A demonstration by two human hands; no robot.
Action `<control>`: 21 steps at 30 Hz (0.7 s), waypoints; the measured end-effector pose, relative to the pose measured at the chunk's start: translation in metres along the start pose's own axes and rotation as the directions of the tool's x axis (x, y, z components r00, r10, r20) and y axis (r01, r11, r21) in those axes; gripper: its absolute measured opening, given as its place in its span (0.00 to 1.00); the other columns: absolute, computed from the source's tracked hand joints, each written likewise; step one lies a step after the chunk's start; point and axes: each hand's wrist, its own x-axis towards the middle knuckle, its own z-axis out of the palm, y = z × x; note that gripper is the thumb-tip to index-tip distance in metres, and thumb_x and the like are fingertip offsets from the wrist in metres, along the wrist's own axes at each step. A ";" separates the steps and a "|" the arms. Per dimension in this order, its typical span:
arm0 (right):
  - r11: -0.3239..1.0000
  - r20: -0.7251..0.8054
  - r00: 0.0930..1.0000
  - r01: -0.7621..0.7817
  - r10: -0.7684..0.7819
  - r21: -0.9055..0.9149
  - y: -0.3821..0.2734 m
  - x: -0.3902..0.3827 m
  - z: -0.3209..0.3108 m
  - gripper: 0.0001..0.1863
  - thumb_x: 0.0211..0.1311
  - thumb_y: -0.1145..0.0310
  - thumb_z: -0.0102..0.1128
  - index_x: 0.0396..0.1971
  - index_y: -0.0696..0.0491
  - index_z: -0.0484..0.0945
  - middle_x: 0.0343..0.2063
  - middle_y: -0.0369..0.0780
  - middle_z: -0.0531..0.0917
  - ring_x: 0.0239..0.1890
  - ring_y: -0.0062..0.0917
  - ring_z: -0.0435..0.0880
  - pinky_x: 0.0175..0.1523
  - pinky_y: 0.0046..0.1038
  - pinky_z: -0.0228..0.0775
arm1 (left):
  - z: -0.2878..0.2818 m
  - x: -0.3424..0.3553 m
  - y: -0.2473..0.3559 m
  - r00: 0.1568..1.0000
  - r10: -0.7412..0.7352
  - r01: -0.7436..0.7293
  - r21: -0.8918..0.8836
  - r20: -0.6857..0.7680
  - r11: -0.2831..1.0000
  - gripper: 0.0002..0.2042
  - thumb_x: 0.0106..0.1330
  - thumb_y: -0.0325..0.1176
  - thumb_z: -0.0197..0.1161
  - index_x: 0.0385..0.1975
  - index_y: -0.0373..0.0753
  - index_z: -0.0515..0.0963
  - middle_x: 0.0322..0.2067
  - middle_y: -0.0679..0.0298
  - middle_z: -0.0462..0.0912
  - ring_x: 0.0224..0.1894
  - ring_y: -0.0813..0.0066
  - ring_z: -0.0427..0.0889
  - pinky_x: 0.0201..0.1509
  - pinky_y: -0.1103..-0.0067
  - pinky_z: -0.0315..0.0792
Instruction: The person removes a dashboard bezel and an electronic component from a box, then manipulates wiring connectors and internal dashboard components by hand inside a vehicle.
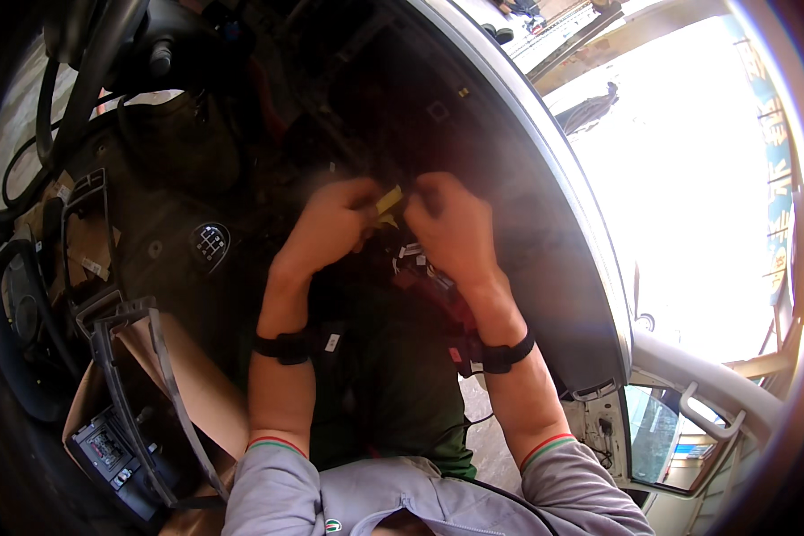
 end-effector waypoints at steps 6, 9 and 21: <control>0.997 0.016 0.999 0.029 -0.031 0.069 0.003 -0.001 0.001 0.14 0.59 0.69 0.62 0.43 0.60 0.79 0.23 0.51 0.83 0.28 0.44 0.85 0.34 0.37 0.75 | 0.008 -0.004 -0.016 0.999 -0.011 0.032 -0.427 0.051 0.904 0.07 0.61 0.33 0.53 0.30 0.38 0.74 0.18 0.69 0.71 0.16 0.82 0.65 0.20 0.83 0.56; 0.996 -0.007 0.997 0.073 -0.073 0.045 0.007 -0.001 0.005 0.14 0.59 0.69 0.62 0.42 0.59 0.77 0.24 0.52 0.83 0.28 0.46 0.85 0.34 0.39 0.76 | 0.011 -0.004 -0.014 0.996 0.092 -0.082 -0.623 -0.016 0.778 0.09 0.62 0.37 0.51 0.27 0.39 0.71 0.17 0.68 0.68 0.15 0.80 0.62 0.21 0.83 0.55; 0.969 -0.103 0.963 0.245 -0.247 -0.039 0.004 -0.021 -0.019 0.18 0.59 0.70 0.62 0.49 0.58 0.75 0.37 0.53 0.84 0.40 0.48 0.85 0.44 0.41 0.78 | 0.042 -0.038 0.026 0.939 0.102 -0.290 -0.597 -0.328 0.749 0.06 0.71 0.32 0.55 0.31 0.42 0.71 0.22 0.70 0.72 0.20 0.80 0.67 0.24 0.83 0.59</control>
